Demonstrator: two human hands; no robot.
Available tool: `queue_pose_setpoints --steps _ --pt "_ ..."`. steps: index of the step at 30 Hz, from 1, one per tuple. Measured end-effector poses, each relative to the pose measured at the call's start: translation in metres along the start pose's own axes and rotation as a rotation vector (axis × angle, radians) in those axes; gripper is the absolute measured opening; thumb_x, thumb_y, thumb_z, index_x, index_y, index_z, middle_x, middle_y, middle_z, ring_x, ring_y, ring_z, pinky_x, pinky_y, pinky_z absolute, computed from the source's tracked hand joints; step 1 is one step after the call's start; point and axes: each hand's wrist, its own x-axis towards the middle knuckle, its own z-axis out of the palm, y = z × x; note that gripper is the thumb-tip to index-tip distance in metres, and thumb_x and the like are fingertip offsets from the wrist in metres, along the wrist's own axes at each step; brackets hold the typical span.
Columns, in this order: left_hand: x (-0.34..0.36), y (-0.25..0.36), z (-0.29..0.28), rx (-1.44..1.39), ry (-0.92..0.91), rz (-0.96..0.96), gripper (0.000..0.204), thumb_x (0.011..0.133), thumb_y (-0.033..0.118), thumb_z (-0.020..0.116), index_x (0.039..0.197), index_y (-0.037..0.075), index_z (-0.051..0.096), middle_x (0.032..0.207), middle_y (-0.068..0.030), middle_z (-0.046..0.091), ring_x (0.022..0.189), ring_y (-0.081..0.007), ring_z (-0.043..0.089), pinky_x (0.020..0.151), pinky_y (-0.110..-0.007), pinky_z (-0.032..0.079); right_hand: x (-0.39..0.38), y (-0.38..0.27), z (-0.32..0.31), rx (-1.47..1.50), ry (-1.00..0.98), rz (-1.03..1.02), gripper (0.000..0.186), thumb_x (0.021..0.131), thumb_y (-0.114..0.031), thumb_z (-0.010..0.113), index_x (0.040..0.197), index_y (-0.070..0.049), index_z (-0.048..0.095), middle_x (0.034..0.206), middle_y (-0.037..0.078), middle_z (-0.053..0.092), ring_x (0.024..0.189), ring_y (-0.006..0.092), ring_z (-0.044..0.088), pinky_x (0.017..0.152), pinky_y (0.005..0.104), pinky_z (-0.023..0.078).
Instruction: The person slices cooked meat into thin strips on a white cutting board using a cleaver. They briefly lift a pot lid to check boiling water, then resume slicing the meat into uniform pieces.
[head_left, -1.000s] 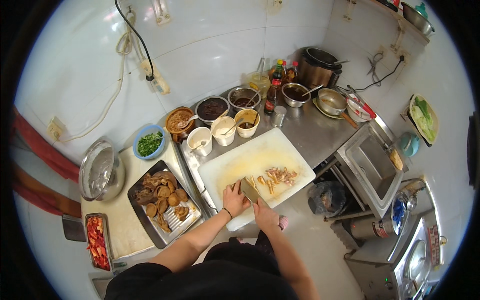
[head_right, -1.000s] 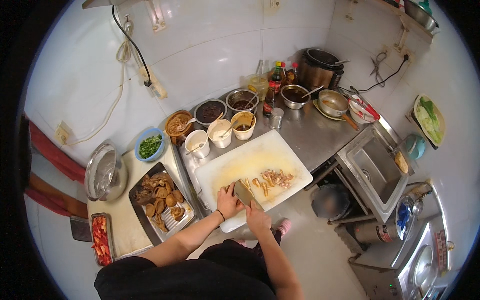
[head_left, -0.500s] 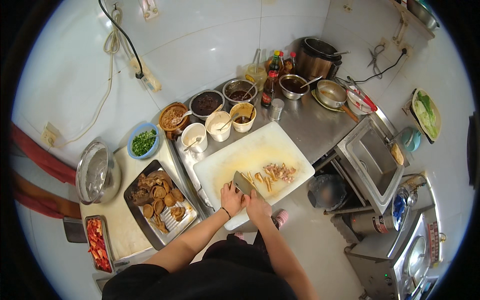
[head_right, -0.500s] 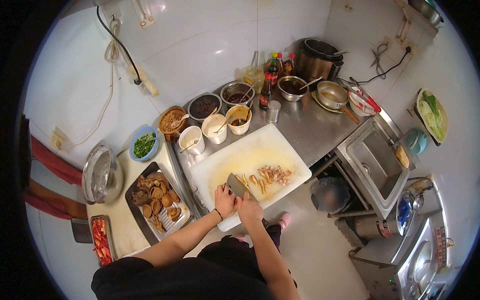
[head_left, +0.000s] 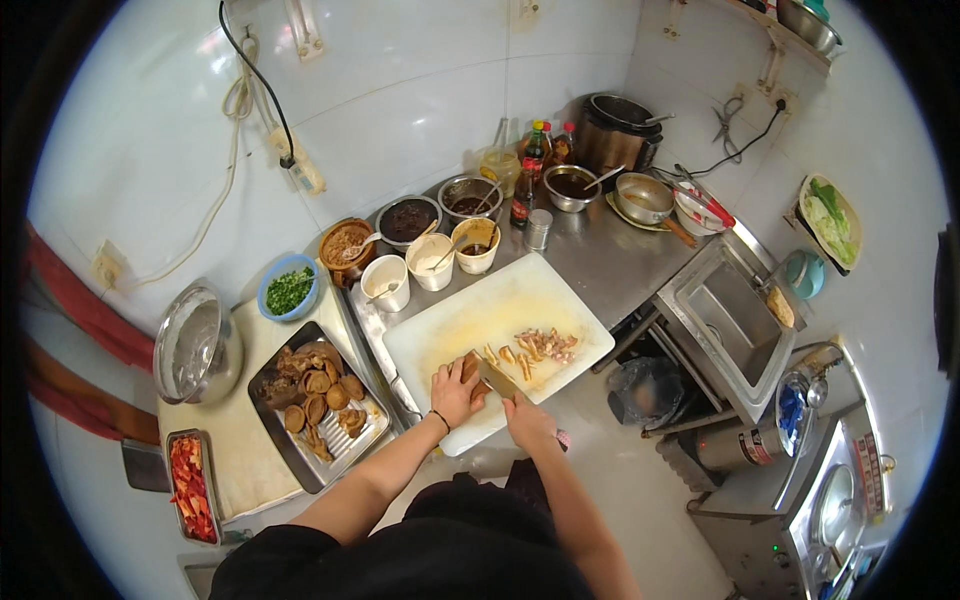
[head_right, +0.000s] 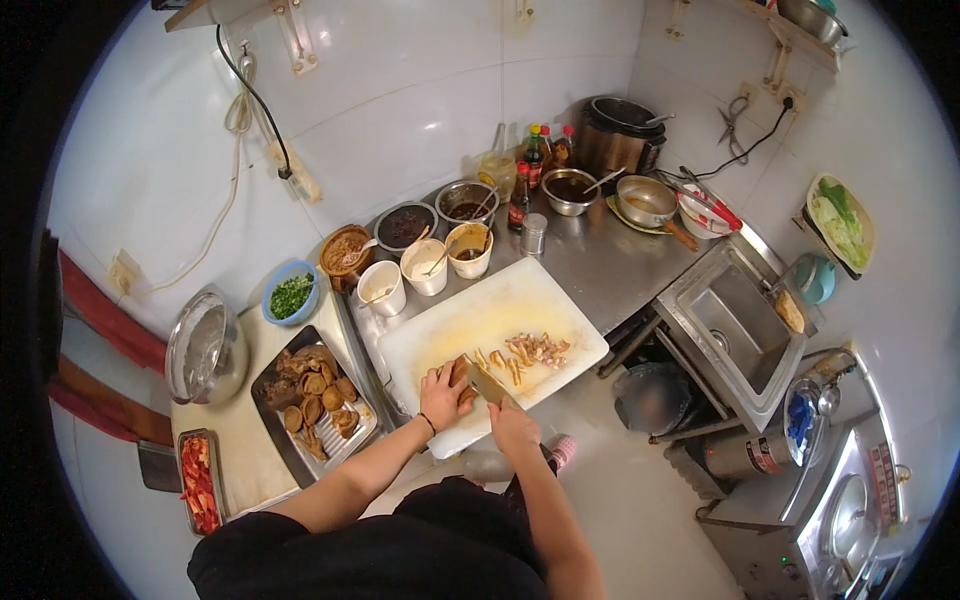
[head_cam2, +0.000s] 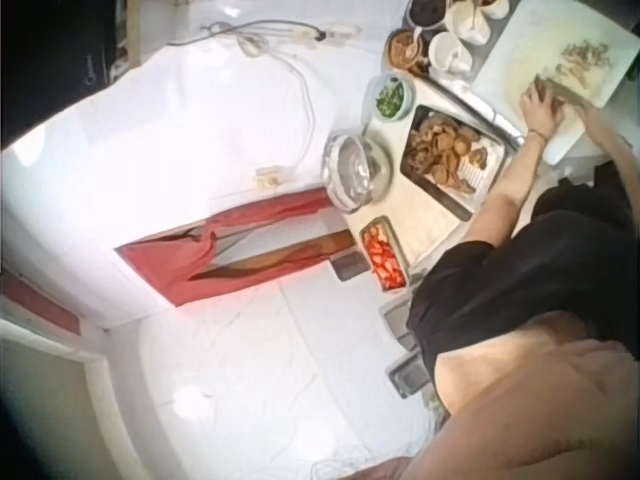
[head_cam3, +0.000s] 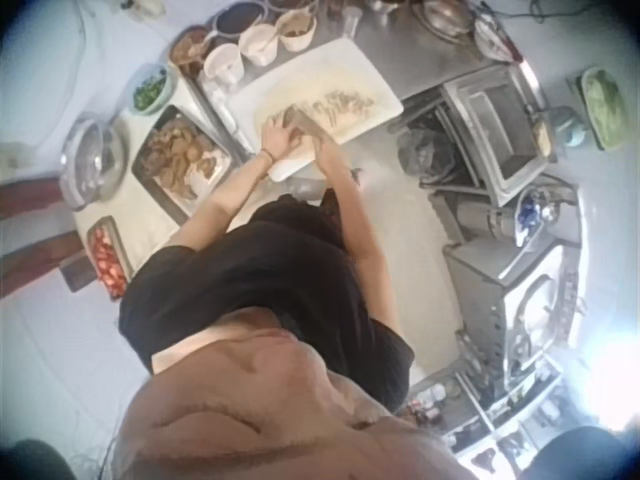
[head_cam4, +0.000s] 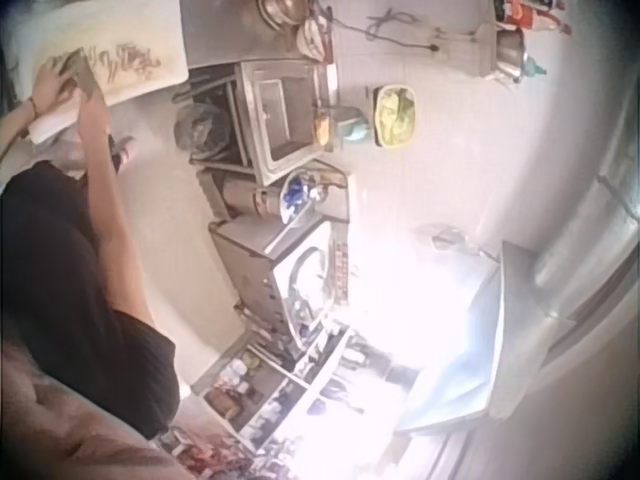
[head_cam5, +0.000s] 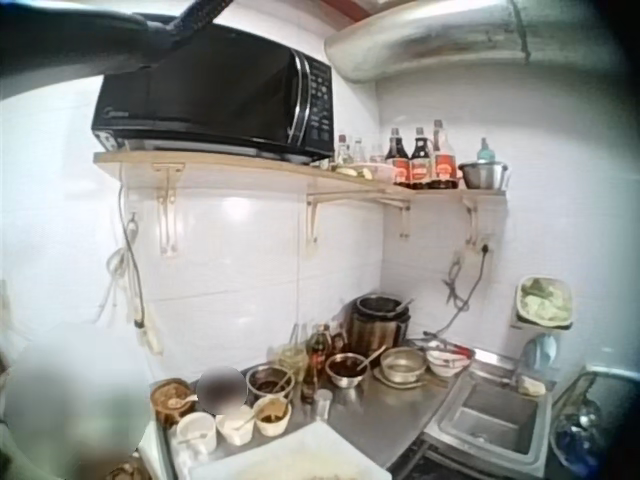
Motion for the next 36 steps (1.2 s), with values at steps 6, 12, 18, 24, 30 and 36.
queue_pose_setpoints --steps 6,12,18,24,30,36 --pt "-0.005 0.009 -0.006 -0.005 0.022 -0.032 0.045 0.063 0.031 0.065 0.106 0.02 0.059 0.123 -0.0159 0.04 0.095 -0.0347 0.041 0.078 -0.043 0.037 -0.001 0.0 -0.02 0.022 -0.022 0.047 0.041 0.092 -0.043 0.029 0.111 -0.011 0.047 0.096 0.019 0.061 0.089 0.0384 0.059 0.077 0.0484 0.046" --pt "-0.004 0.006 -0.003 -0.05 0.075 -0.02 0.028 0.059 0.028 0.065 0.082 0.012 0.067 0.126 -0.014 0.039 0.096 -0.0342 0.041 0.078 -0.043 0.036 0.0 -0.008 0.016 -0.036 0.037 -0.092 0.045 0.092 -0.044 0.028 0.12 -0.011 0.041 0.094 0.021 0.061 0.087 0.0373 0.06 0.075 0.047 0.047" --pt "-0.005 0.002 0.004 -0.108 0.031 -0.079 0.017 0.057 0.028 0.066 0.059 0.011 0.066 0.129 -0.0129 0.036 0.1 -0.0337 0.039 0.081 -0.041 0.035 0.001 -0.018 0.011 -0.153 -0.045 -0.053 0.05 0.092 -0.044 0.029 0.129 -0.011 0.035 0.091 0.021 0.062 0.084 0.0359 0.061 0.073 0.0455 0.048" --pt "-0.004 0.006 -0.008 -0.127 -0.071 -0.1 0.02 0.059 0.03 0.066 0.065 0.011 0.066 0.129 -0.0144 0.036 0.1 -0.0345 0.038 0.081 -0.042 0.035 0.006 -0.022 0.016 -0.112 -0.038 -0.018 0.047 0.091 -0.043 0.032 0.124 -0.01 0.039 0.086 0.022 0.062 0.08 0.0377 0.061 0.07 0.0473 0.048" --pt "-0.005 0.004 0.002 -0.156 0.066 -0.068 0.026 0.065 0.03 0.064 0.082 0.011 0.066 0.122 -0.0171 0.041 0.097 -0.0362 0.04 0.08 -0.043 0.035 0.025 -0.031 0.019 -0.048 0.004 -0.08 0.04 0.092 -0.041 0.032 0.108 -0.007 0.045 0.087 0.02 0.062 0.081 0.0375 0.061 0.069 0.0469 0.047" --pt "-0.002 0.002 0.001 -0.115 -0.055 -0.101 0.03 0.066 0.032 0.062 0.09 0.013 0.064 0.121 -0.0175 0.041 0.096 -0.0359 0.041 0.077 -0.044 0.036 0.048 -0.04 0.015 -0.051 -0.055 -0.073 0.042 0.092 -0.042 0.029 0.109 -0.007 0.046 0.091 0.019 0.063 0.084 0.0372 0.06 0.073 0.0468 0.047"
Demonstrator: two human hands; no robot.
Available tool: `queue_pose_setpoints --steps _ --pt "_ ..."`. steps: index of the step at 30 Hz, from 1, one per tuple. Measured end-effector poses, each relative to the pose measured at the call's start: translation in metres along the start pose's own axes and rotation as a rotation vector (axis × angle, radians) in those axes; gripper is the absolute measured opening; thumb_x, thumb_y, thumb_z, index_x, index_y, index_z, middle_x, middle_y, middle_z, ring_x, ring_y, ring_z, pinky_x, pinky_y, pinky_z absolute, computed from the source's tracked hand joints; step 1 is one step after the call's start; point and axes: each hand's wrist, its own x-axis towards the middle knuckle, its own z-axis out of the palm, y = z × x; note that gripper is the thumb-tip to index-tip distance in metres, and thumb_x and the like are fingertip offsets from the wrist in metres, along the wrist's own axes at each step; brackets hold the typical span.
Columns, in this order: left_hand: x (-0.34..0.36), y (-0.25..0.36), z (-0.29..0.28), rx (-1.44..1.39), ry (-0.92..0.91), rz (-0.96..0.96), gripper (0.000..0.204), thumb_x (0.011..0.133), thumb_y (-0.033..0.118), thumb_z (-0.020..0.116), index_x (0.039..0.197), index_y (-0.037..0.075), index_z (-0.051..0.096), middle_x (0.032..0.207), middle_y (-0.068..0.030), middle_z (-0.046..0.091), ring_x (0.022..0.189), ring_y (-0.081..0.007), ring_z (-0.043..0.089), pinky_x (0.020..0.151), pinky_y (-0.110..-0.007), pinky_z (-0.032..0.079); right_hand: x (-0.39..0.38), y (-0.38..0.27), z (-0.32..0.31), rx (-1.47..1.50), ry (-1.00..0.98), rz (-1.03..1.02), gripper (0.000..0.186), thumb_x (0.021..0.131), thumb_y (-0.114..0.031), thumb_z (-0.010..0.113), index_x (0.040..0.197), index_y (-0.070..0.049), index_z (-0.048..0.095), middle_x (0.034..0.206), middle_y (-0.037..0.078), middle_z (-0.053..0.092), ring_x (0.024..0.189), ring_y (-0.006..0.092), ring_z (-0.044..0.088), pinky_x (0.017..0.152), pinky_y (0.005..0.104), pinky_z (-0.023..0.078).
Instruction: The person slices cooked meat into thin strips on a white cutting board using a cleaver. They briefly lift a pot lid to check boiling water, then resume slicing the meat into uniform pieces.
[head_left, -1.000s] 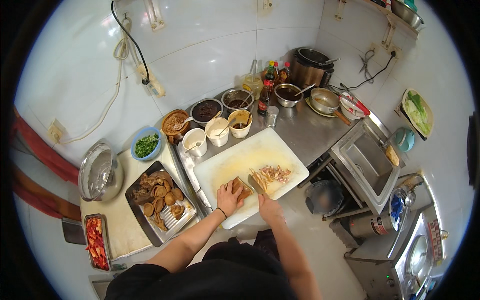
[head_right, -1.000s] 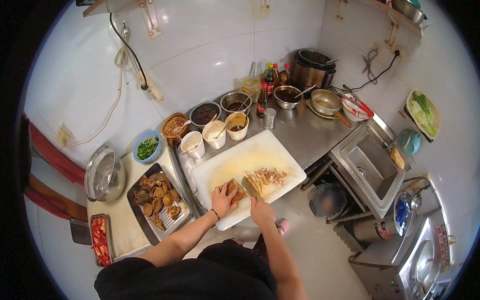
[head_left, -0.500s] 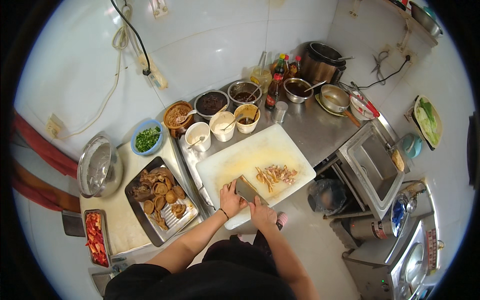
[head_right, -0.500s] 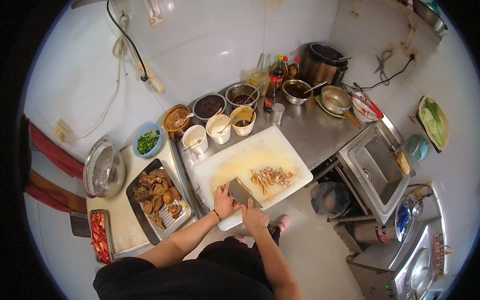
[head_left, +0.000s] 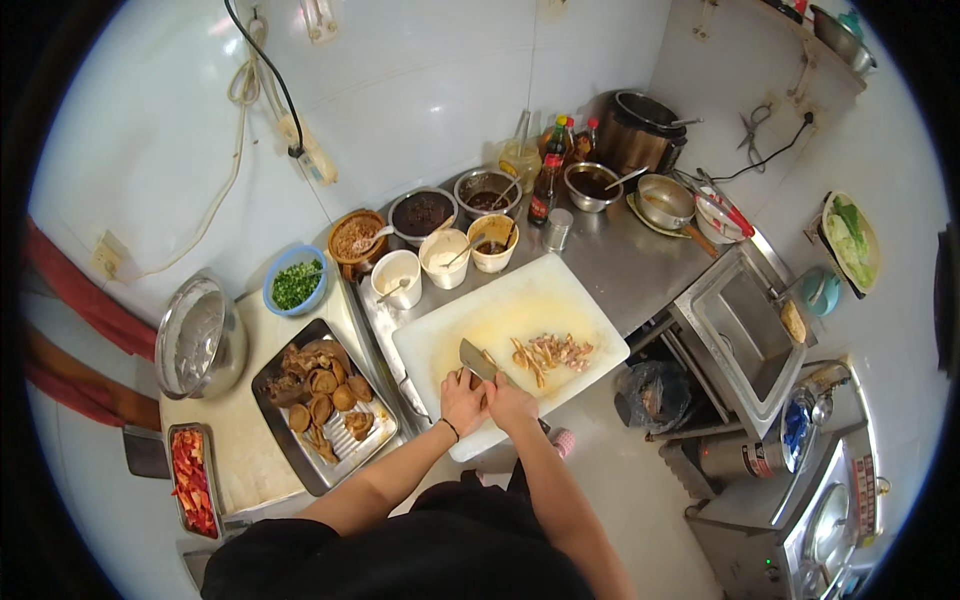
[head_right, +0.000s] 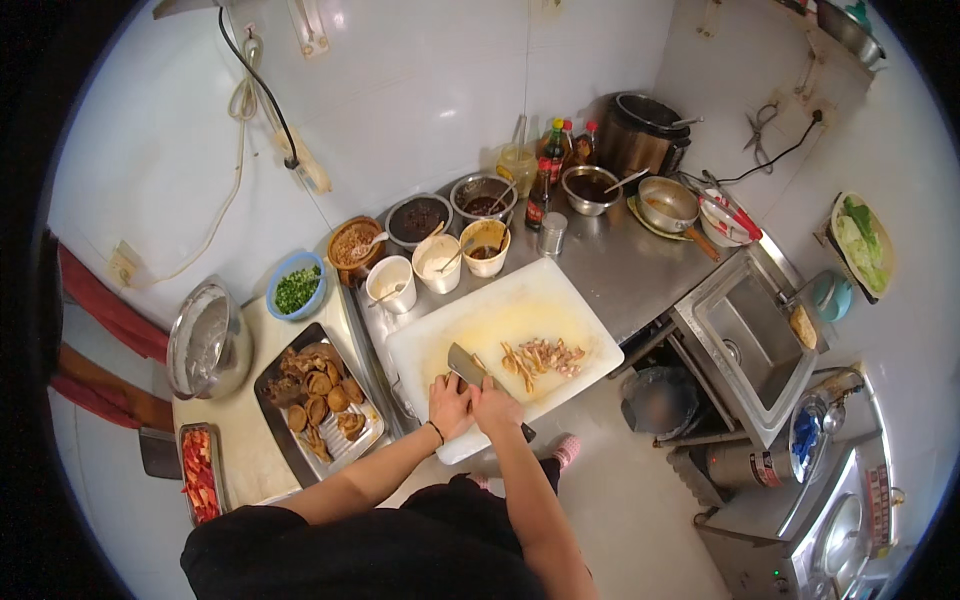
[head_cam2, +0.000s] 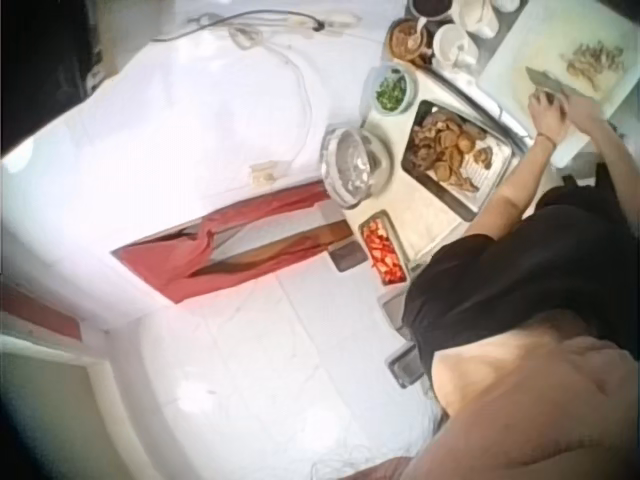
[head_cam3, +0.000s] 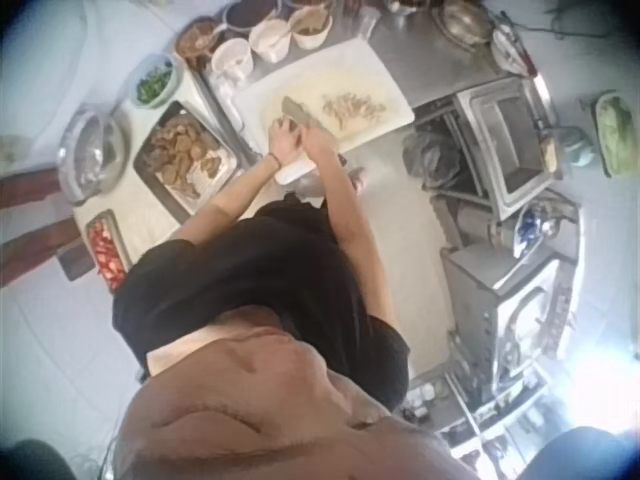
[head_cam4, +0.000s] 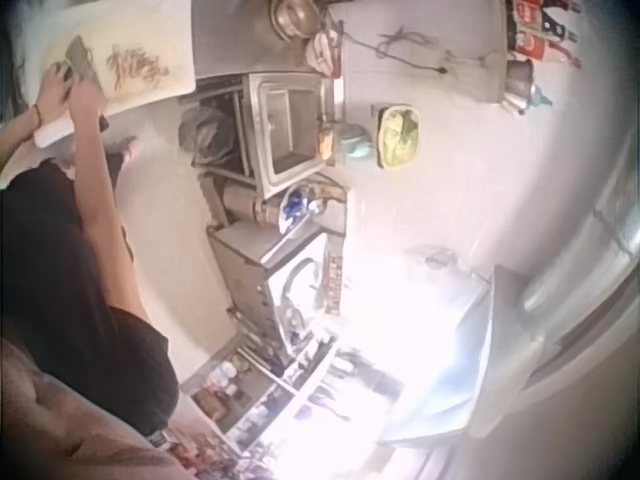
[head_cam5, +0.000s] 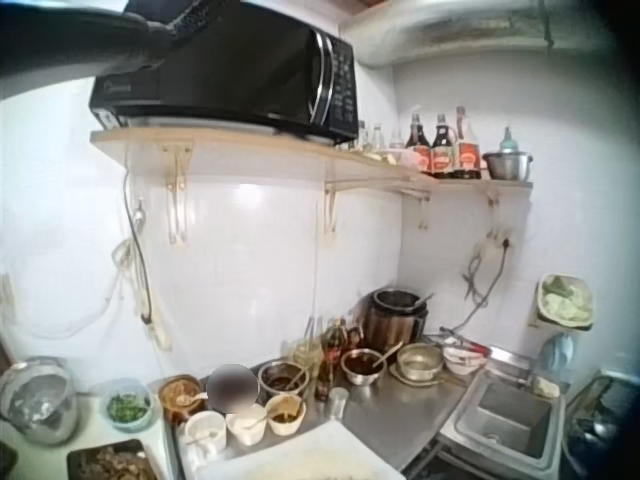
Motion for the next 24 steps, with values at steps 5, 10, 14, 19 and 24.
queue_pose_setpoints --steps 5,10,14,19,24 --pt "-0.003 -0.003 -0.004 0.027 0.098 0.078 0.042 0.063 0.03 0.064 0.104 0.018 0.06 0.124 -0.0154 0.039 0.096 -0.0347 0.041 0.078 -0.043 0.036 -0.04 0.026 -0.014 0.018 -0.006 0.047 0.043 0.092 -0.042 0.028 0.109 -0.008 0.048 0.094 0.018 0.062 0.088 0.0374 0.06 0.077 0.0472 0.046" --pt "-0.006 -0.003 -0.002 0.006 0.09 0.091 0.048 0.062 0.029 0.065 0.109 0.021 0.059 0.125 -0.015 0.039 0.095 -0.0353 0.041 0.079 -0.044 0.037 -0.049 0.049 -0.02 0.108 0.034 0.11 0.044 0.092 -0.043 0.028 0.113 -0.01 0.048 0.095 0.019 0.062 0.089 0.0378 0.059 0.079 0.0477 0.045" --pt "-0.006 -0.006 0.0 0.023 0.083 0.082 0.046 0.062 0.03 0.065 0.107 0.021 0.06 0.126 -0.0137 0.038 0.097 -0.0348 0.04 0.079 -0.043 0.036 -0.056 0.028 -0.02 0.015 0.015 0.081 0.045 0.092 -0.043 0.027 0.121 -0.012 0.044 0.099 0.019 0.061 0.09 0.037 0.059 0.078 0.0465 0.045" --pt "-0.004 -0.001 -0.005 0.006 0.053 0.056 0.038 0.061 0.03 0.065 0.098 0.019 0.064 0.127 -0.0132 0.038 0.099 -0.0353 0.04 0.079 -0.043 0.036 -0.049 0.032 0.002 0.008 0.091 -0.024 0.04 0.092 -0.041 0.03 0.116 -0.012 0.044 0.103 0.018 0.06 0.089 0.0351 0.06 0.076 0.0458 0.047" --pt "-0.003 -0.005 0.0 -0.015 0.081 0.05 0.025 0.06 0.03 0.067 0.079 0.014 0.066 0.128 -0.0127 0.037 0.101 -0.0356 0.039 0.081 -0.043 0.036 -0.048 0.027 -0.002 -0.035 0.051 -0.047 0.042 0.091 -0.042 0.032 0.118 -0.011 0.043 0.101 0.017 0.06 0.085 0.0347 0.061 0.074 0.0454 0.048"
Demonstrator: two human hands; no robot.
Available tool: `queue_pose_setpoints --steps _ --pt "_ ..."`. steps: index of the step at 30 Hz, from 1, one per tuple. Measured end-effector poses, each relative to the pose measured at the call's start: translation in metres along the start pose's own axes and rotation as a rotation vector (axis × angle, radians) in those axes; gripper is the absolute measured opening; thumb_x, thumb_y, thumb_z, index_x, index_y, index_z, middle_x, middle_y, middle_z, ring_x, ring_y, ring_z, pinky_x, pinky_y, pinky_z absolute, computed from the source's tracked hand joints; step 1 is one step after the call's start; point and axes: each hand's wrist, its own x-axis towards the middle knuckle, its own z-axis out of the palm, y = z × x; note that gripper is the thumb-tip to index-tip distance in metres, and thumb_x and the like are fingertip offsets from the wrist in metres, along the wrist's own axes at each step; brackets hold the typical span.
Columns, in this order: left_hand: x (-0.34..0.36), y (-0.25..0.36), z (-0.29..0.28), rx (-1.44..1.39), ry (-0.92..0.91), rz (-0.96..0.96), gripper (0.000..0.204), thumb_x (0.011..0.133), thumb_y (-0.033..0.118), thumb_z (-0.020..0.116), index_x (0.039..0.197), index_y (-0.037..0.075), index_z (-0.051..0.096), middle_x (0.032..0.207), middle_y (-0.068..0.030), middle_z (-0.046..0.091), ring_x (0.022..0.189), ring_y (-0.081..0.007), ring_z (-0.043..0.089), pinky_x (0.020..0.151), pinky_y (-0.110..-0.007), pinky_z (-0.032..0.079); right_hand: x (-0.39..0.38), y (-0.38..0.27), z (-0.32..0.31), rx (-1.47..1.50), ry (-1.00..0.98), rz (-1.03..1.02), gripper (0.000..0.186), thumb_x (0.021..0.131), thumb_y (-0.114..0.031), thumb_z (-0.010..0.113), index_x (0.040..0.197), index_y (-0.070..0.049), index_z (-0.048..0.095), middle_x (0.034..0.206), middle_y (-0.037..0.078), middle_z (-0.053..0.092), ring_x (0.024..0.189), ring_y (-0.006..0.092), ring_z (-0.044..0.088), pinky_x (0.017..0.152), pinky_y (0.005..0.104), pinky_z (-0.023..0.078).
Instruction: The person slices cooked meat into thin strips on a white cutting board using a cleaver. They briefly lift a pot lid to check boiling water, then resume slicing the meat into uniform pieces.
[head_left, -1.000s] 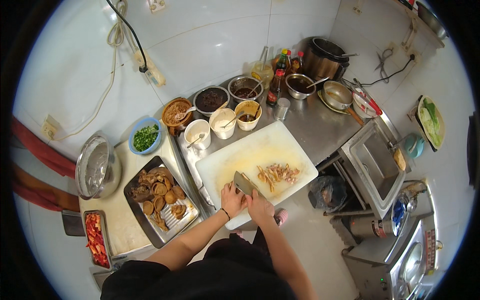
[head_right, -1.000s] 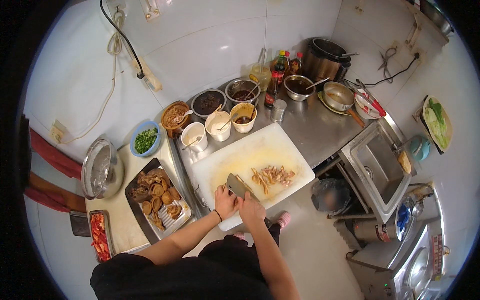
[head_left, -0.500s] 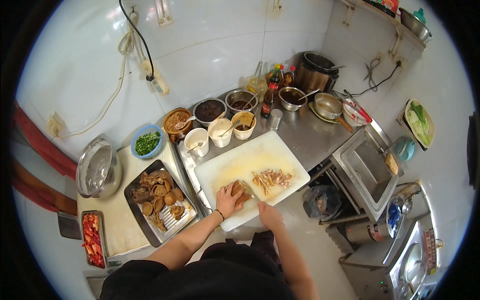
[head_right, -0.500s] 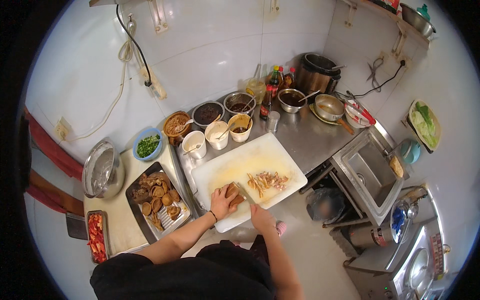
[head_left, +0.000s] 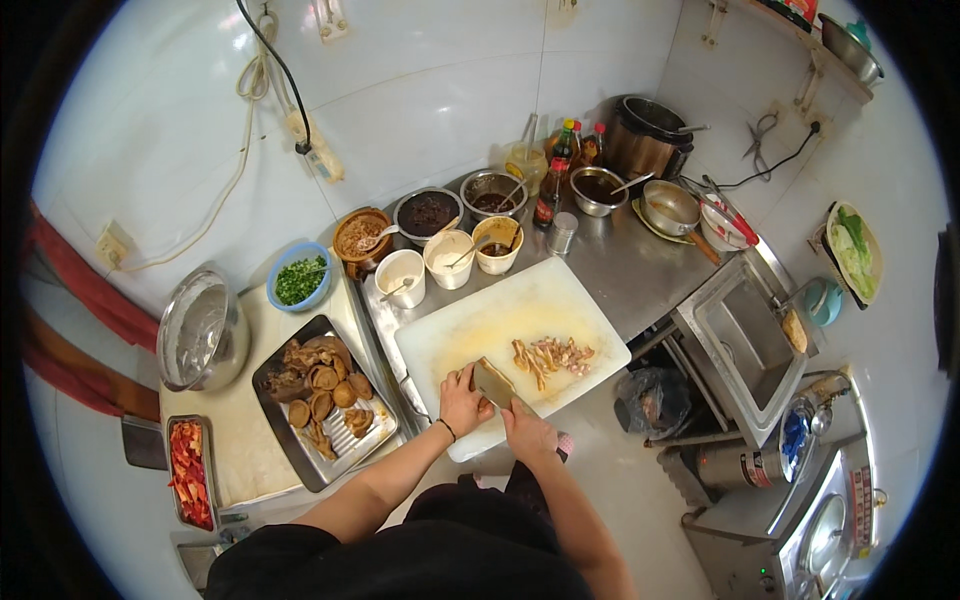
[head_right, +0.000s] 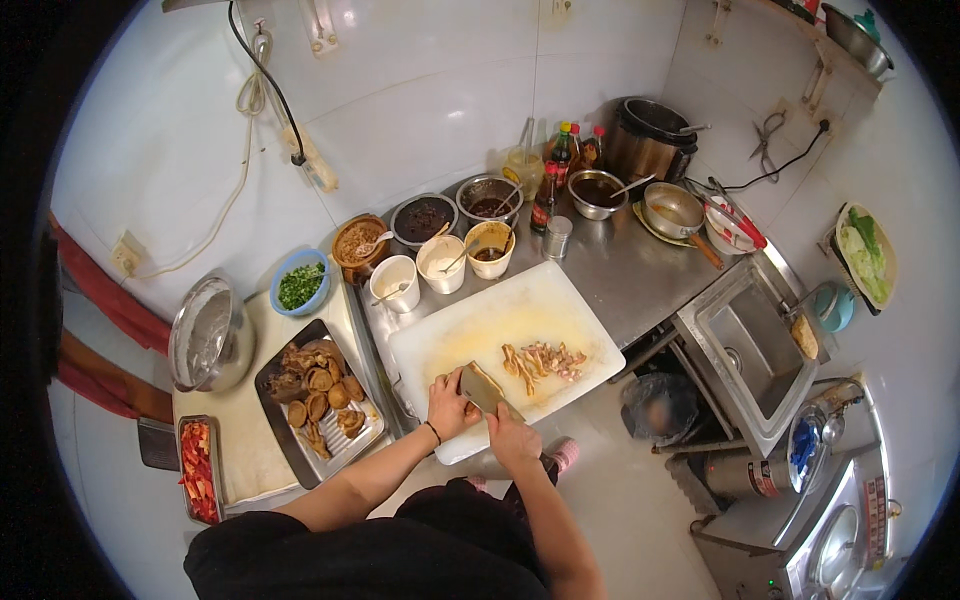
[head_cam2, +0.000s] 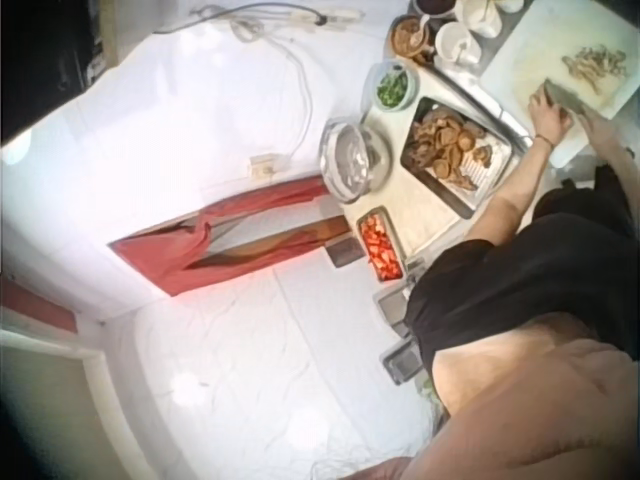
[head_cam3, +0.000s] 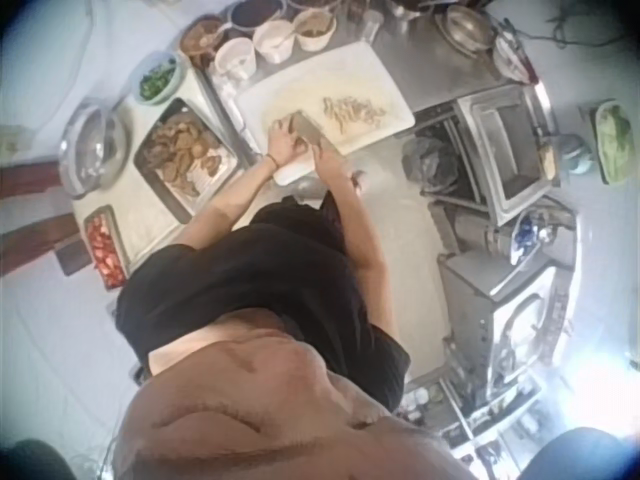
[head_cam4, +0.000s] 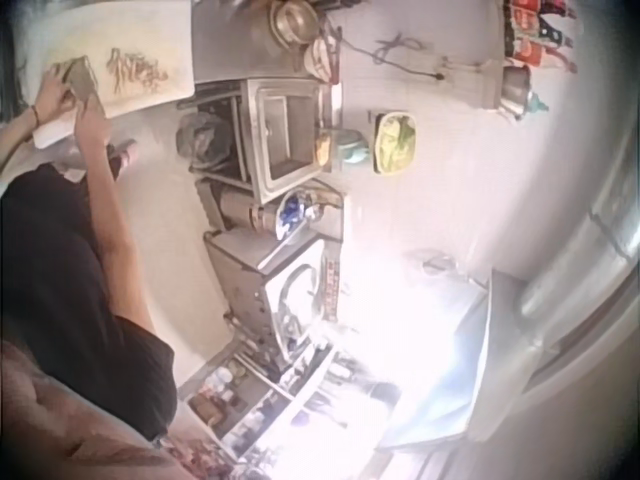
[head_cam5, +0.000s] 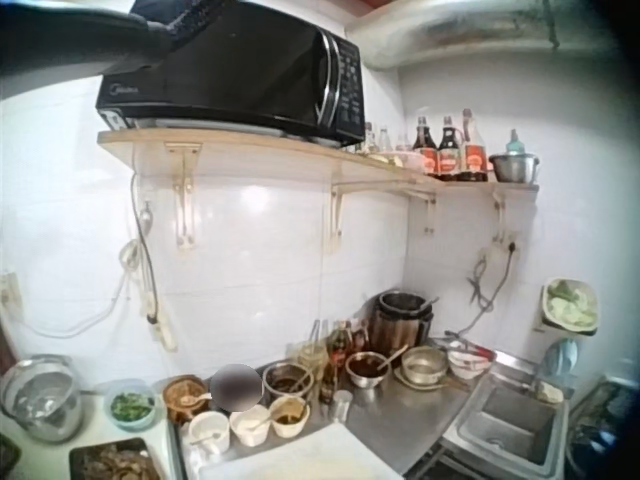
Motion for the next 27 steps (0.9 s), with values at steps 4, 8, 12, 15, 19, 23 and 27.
queue_pose_setpoints --steps 4,8,12,15,19,23,27 --pt "0.002 0.002 -0.004 -0.018 -0.08 -0.03 0.019 0.059 0.03 0.068 0.063 0.012 0.064 0.128 -0.0144 0.037 0.103 -0.0356 0.038 0.082 -0.042 0.035 0.003 -0.005 0.007 -0.095 0.009 0.035 0.043 0.091 -0.043 0.033 0.119 -0.011 0.041 0.095 0.019 0.061 0.079 0.0354 0.062 0.069 0.0454 0.049" --pt "0.0 0.003 -0.002 -0.035 -0.072 -0.043 0.02 0.059 0.03 0.068 0.062 0.011 0.063 0.128 -0.0169 0.036 0.104 -0.0358 0.037 0.083 -0.042 0.035 0.008 -0.007 0.01 -0.051 -0.016 0.052 0.043 0.091 -0.043 0.033 0.118 -0.011 0.04 0.086 0.019 0.063 0.077 0.0358 0.062 0.067 0.0457 0.049" --pt "-0.004 0.002 0.006 -0.024 0.023 -0.03 0.022 0.061 0.03 0.067 0.065 0.009 0.064 0.128 -0.0192 0.036 0.102 -0.0363 0.038 0.082 -0.042 0.035 0.016 -0.011 0.009 -0.001 0.015 0.025 0.039 0.091 -0.042 0.034 0.11 -0.009 0.043 0.084 0.019 0.063 0.077 0.0363 0.062 0.067 0.0467 0.048" --pt "0.0 0.004 0.005 -0.061 0.053 -0.033 0.023 0.063 0.03 0.065 0.067 0.008 0.064 0.119 -0.019 0.042 0.097 -0.0359 0.04 0.079 -0.042 0.035 0.028 -0.018 -0.001 0.008 -0.036 0.029 0.038 0.091 -0.042 0.033 0.106 -0.009 0.045 0.087 0.019 0.063 0.078 0.0364 0.061 0.066 0.0471 0.047" --pt "-0.001 0.001 0.015 0.023 -0.023 -0.064 0.023 0.065 0.03 0.064 0.069 0.008 0.064 0.103 -0.0165 0.046 0.091 -0.0349 0.041 0.076 -0.042 0.035 0.047 -0.026 0.001 -0.044 -0.084 0.033 0.04 0.092 -0.043 0.031 0.106 -0.009 0.045 0.09 0.019 0.063 0.082 0.0364 0.061 0.068 0.0468 0.047" --pt "0.0 0.005 0.001 0.017 0.004 -0.029 0.025 0.064 0.03 0.064 0.082 0.012 0.066 0.102 -0.0156 0.046 0.09 -0.0345 0.042 0.076 -0.042 0.035 0.044 -0.021 0.002 0.004 -0.044 0.006 0.041 0.092 -0.044 0.03 0.105 -0.009 0.046 0.091 0.019 0.063 0.084 0.0359 0.061 0.071 0.0464 0.046" --pt "-0.002 -0.001 -0.007 0.014 0.033 0.062 0.038 0.064 0.029 0.065 0.099 0.016 0.063 0.116 -0.0164 0.044 0.093 -0.0347 0.042 0.079 -0.042 0.036 0.014 0.004 -0.002 0.049 -0.016 0.004 0.041 0.092 -0.043 0.03 0.107 -0.009 0.046 0.092 0.02 0.062 0.085 0.0368 0.06 0.073 0.0476 0.046"
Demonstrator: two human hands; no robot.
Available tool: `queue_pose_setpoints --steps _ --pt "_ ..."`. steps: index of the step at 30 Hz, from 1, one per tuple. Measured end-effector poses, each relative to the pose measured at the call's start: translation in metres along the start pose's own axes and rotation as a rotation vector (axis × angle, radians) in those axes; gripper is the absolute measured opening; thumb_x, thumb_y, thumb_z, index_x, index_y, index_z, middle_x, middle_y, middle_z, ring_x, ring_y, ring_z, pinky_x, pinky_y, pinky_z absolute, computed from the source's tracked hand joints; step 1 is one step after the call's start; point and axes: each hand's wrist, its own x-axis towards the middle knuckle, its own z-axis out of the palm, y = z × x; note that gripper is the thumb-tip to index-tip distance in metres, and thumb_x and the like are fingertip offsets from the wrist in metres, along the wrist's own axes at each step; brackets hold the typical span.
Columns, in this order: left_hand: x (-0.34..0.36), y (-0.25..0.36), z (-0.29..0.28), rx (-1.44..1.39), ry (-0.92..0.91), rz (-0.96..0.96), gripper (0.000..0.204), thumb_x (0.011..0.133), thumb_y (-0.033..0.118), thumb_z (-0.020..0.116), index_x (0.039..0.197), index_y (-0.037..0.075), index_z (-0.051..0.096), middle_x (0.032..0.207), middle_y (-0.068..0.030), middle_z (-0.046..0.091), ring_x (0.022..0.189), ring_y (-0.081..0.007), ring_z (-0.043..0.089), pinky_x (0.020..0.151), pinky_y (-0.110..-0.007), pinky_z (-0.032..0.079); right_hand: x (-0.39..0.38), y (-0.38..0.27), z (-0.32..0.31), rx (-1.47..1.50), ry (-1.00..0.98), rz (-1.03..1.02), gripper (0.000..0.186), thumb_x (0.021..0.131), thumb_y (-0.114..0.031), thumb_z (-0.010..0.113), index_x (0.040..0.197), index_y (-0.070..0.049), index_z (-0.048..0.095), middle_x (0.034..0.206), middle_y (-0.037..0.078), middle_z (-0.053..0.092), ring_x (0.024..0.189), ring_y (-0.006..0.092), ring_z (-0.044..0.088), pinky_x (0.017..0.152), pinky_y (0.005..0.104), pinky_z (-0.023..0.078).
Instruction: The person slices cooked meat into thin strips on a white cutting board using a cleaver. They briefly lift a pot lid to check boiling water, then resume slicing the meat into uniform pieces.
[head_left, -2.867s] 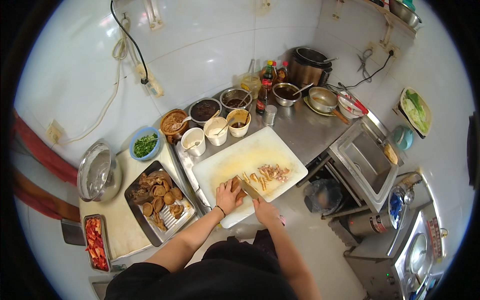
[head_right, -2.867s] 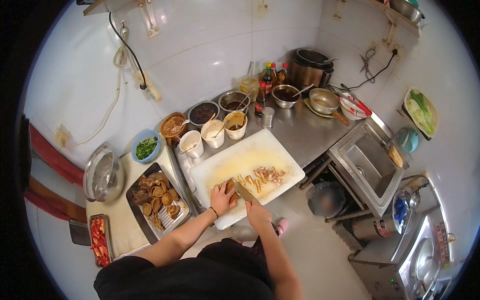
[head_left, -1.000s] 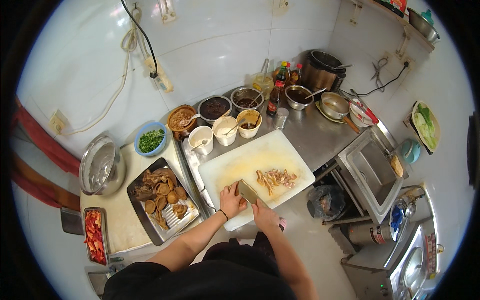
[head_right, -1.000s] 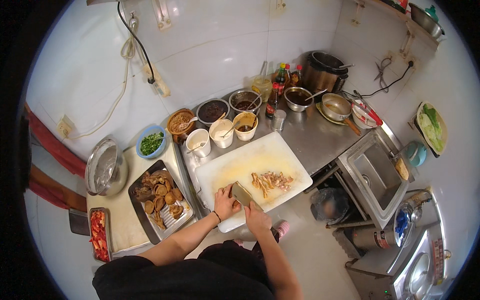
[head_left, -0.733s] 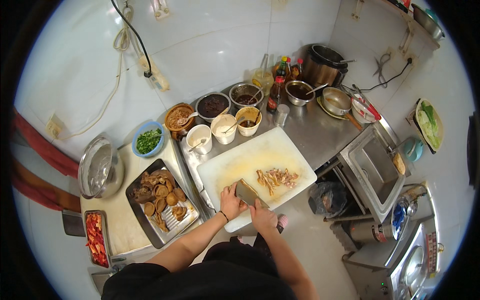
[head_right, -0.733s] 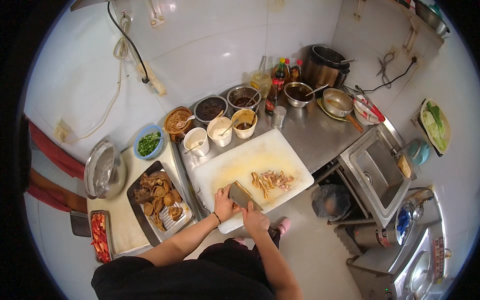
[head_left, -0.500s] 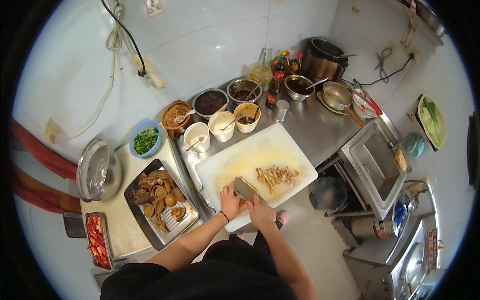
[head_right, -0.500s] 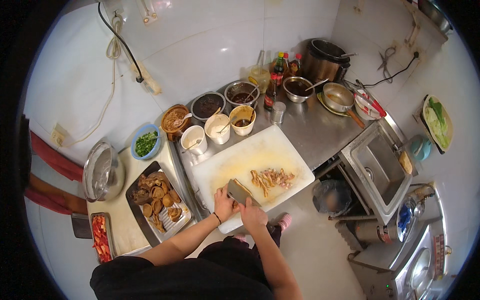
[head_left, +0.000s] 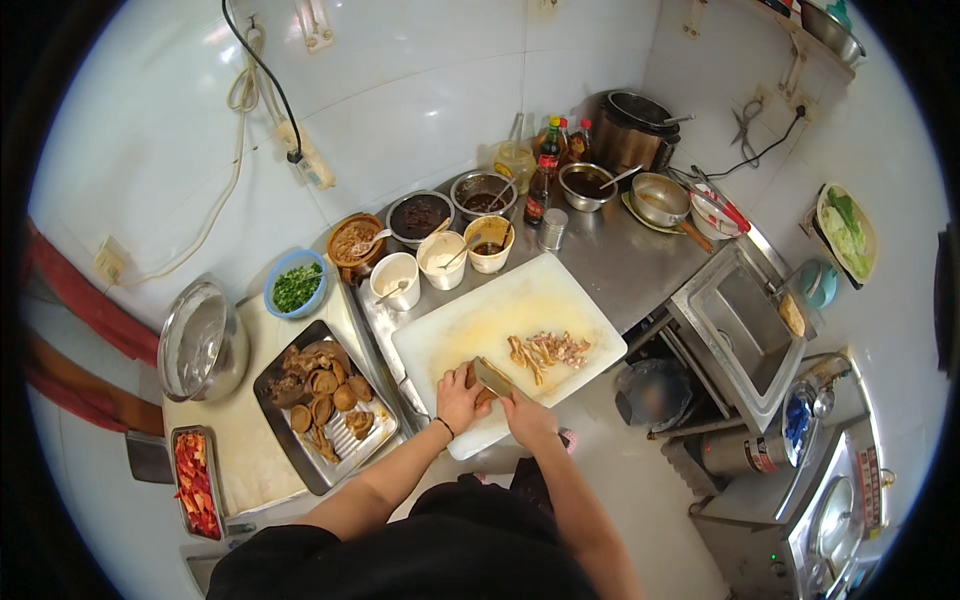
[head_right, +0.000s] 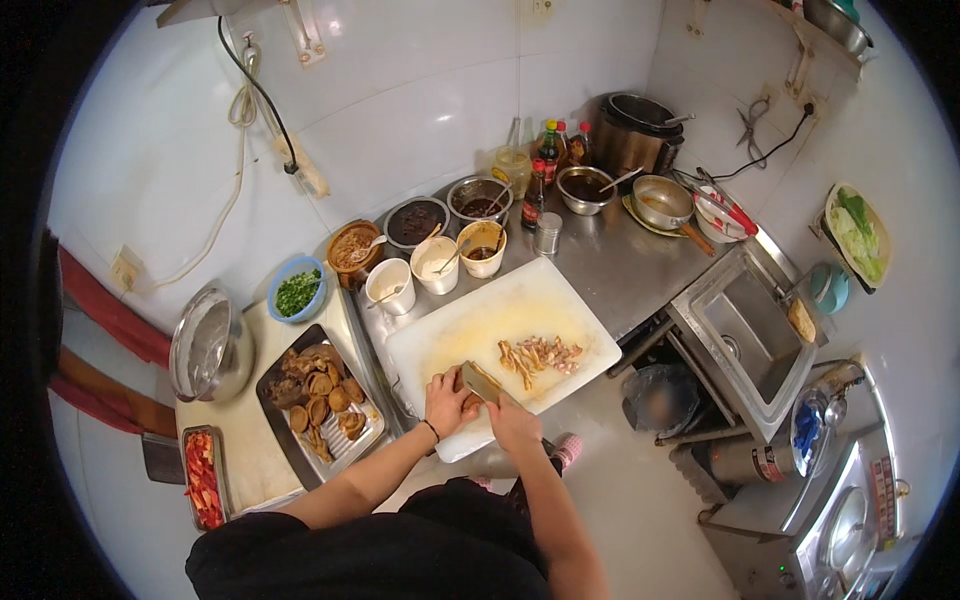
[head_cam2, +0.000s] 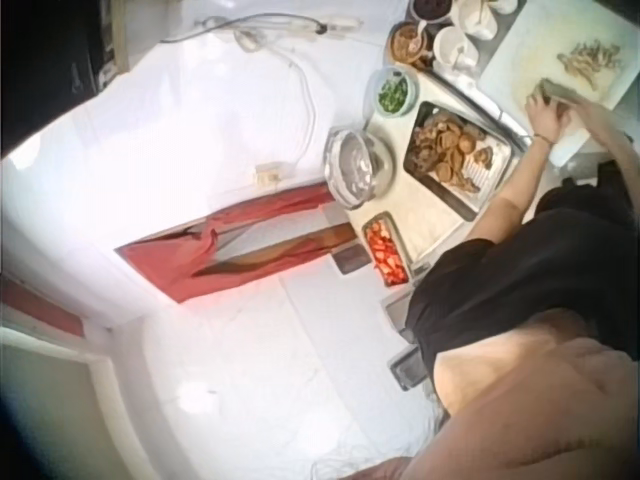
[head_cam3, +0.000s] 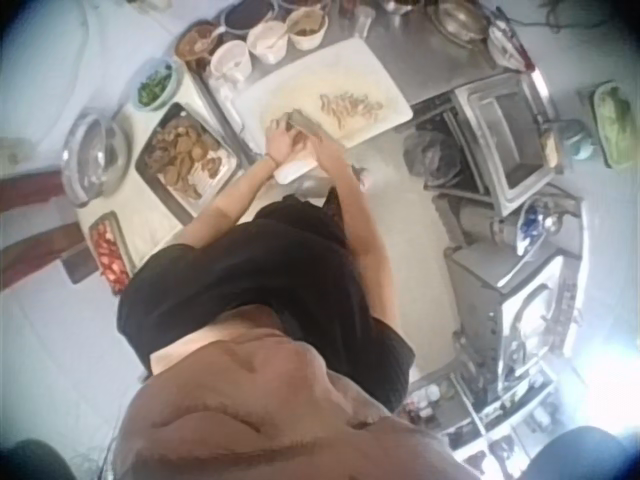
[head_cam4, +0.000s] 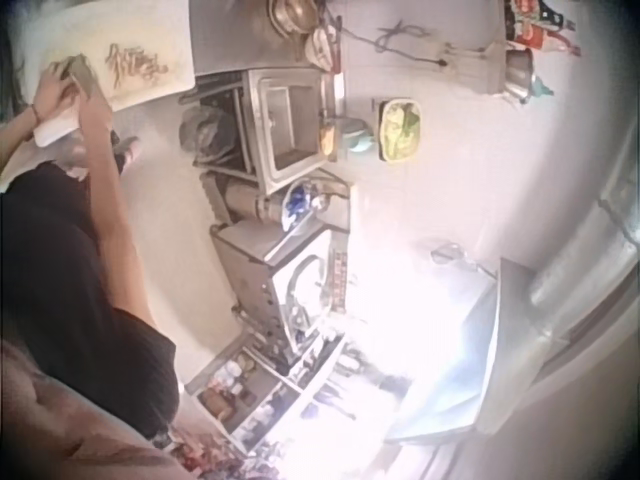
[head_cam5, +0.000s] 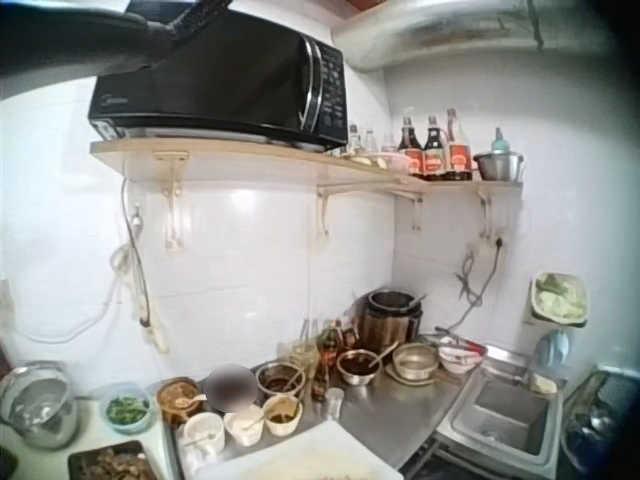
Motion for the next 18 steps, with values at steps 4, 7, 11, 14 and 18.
queue_pose_setpoints --steps 4,7,11,14,18 --pt "-0.001 -0.001 0.002 -0.027 -0.016 -0.024 0.039 0.063 0.03 0.065 0.099 0.015 0.063 0.123 -0.0157 0.039 0.096 -0.0353 0.041 0.081 -0.043 0.036 -0.024 0.007 -0.012 -0.021 -0.035 0.057 0.043 0.092 -0.044 0.031 0.108 -0.007 0.049 0.108 0.016 0.059 0.097 0.0328 0.058 0.08 0.0441 0.045" --pt "-0.001 0.001 0.002 -0.004 -0.044 -0.027 0.048 0.061 0.029 0.066 0.107 0.016 0.059 0.123 -0.0165 0.04 0.097 -0.0355 0.041 0.081 -0.043 0.036 -0.025 -0.005 -0.022 -0.01 -0.108 0.147 0.046 0.092 -0.044 0.03 0.11 -0.008 0.05 0.105 0.017 0.059 0.096 0.0342 0.058 0.081 0.0445 0.045" --pt "-0.001 0.002 0.001 -0.006 -0.077 -0.049 0.05 0.061 0.029 0.066 0.109 0.017 0.059 0.123 -0.0173 0.04 0.097 -0.0358 0.041 0.081 -0.043 0.036 -0.001 -0.011 -0.014 -0.032 -0.035 0.062 0.043 0.092 -0.041 0.029 0.106 -0.009 0.055 0.093 0.019 0.062 0.089 0.0372 0.059 0.078 0.0474 0.045" --pt "0.0 0.004 -0.003 -0.014 -0.057 -0.044 0.051 0.061 0.029 0.067 0.11 0.017 0.059 0.123 -0.0185 0.039 0.097 -0.0358 0.041 0.08 -0.043 0.036 0.011 -0.002 -0.01 0.053 0.011 0.044 0.043 0.092 -0.041 0.028 0.11 -0.011 0.054 0.094 0.02 0.062 0.09 0.0386 0.058 0.079 0.0477 0.044" --pt "-0.004 0.01 0.003 0.014 -0.008 -0.104 0.046 0.064 0.029 0.064 0.109 0.017 0.061 0.122 -0.0173 0.04 0.095 -0.0358 0.041 0.079 -0.043 0.036 0.0 0.018 -0.007 0.152 0.079 0.143 0.044 0.092 -0.041 0.028 0.114 -0.012 0.052 0.095 0.022 0.061 0.09 0.0411 0.057 0.079 0.0492 0.044"
